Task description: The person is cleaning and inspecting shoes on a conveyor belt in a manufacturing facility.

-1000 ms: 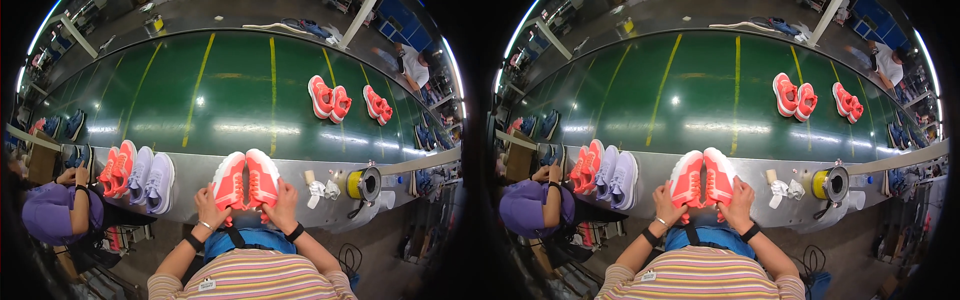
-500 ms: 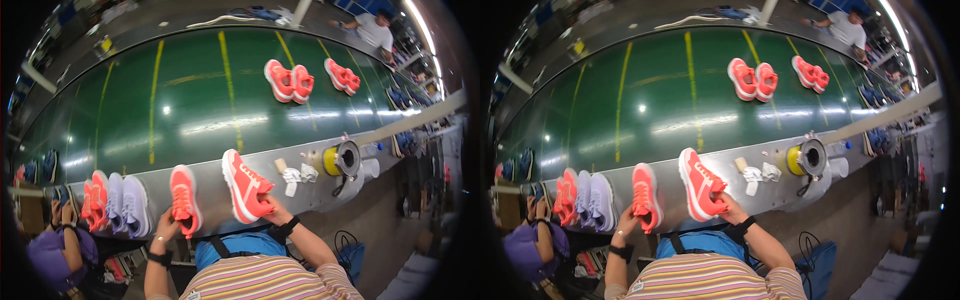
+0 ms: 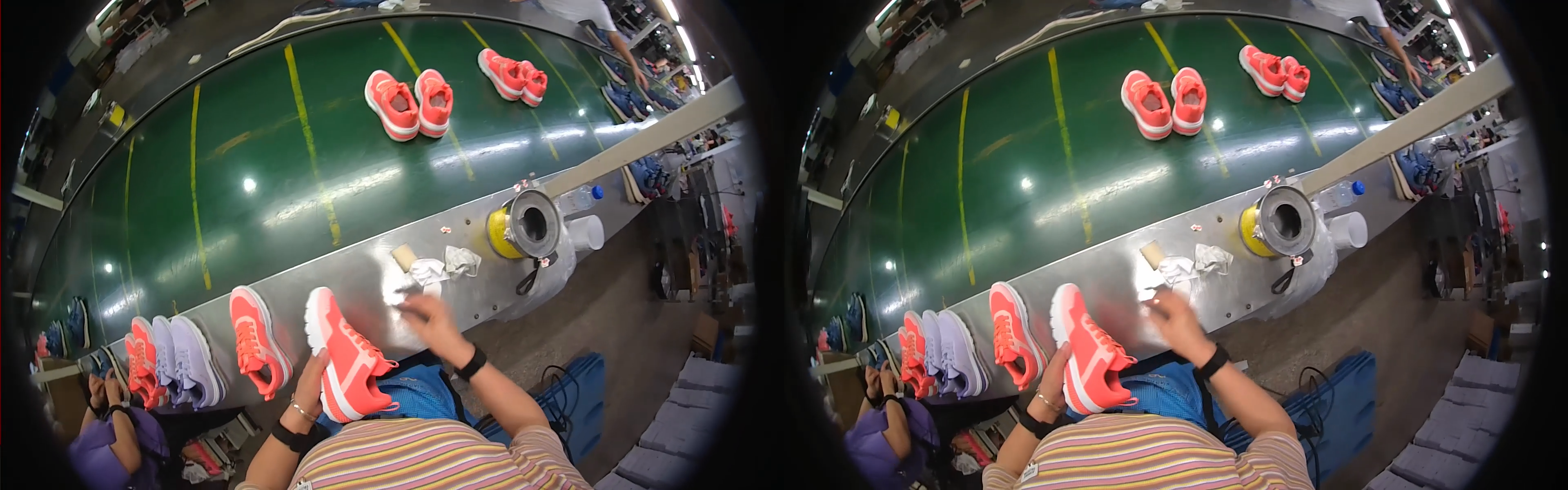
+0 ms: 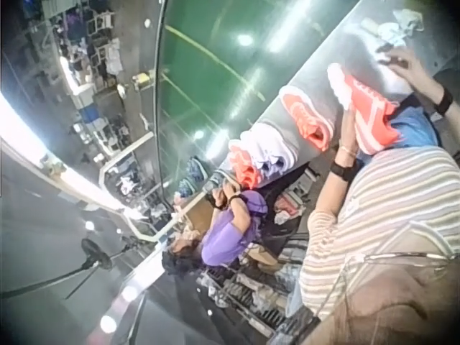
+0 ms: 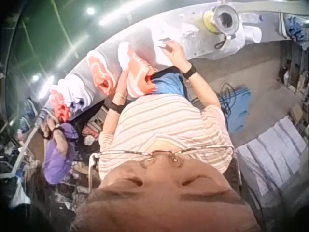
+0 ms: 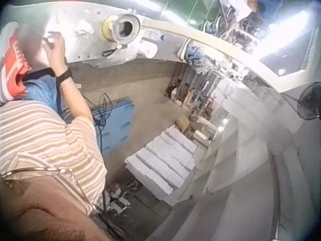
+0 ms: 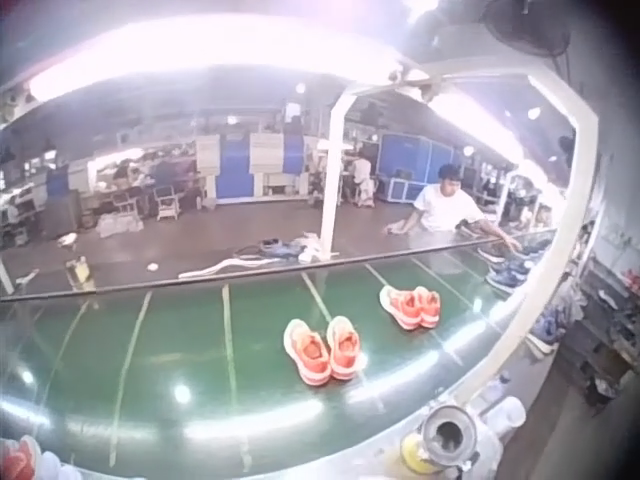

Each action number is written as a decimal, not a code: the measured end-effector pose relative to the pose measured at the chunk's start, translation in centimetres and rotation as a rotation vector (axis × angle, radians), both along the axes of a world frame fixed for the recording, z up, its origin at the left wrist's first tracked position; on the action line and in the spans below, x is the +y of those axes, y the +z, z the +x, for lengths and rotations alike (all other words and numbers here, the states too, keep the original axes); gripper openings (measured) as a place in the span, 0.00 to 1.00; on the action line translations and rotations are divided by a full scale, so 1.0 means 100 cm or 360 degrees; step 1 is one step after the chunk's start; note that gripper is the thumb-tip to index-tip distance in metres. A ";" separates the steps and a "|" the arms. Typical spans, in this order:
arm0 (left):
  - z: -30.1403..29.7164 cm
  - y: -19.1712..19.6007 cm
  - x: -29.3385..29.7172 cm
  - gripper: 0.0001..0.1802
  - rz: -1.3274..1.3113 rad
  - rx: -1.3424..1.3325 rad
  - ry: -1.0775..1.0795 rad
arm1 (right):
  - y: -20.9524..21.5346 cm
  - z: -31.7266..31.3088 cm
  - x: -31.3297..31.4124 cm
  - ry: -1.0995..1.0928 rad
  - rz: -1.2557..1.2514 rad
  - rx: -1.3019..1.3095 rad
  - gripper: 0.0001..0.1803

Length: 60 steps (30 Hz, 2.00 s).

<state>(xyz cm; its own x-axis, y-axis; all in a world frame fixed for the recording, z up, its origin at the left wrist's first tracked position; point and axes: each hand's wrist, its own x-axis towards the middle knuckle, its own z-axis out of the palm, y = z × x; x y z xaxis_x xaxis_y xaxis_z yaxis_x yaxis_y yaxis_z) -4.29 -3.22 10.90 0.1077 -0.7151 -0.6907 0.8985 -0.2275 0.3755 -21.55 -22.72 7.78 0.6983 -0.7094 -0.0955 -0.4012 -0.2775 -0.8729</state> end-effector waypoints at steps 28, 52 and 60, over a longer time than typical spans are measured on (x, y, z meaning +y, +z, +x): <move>0.002 -0.028 0.007 0.33 0.0172 -0.0158 -0.0326 | 0.008 0.128 0.017 0.0617 0.0012 0.0174 0.04; 0.004 -0.030 0.013 0.35 0.0159 -0.0081 -0.0344 | 0.005 0.140 0.017 0.0688 -0.0031 0.0224 0.02; 0.004 -0.032 0.016 0.32 0.0181 0.0008 -0.0248 | 0.030 0.113 0.045 0.0966 -0.0095 0.0080 0.07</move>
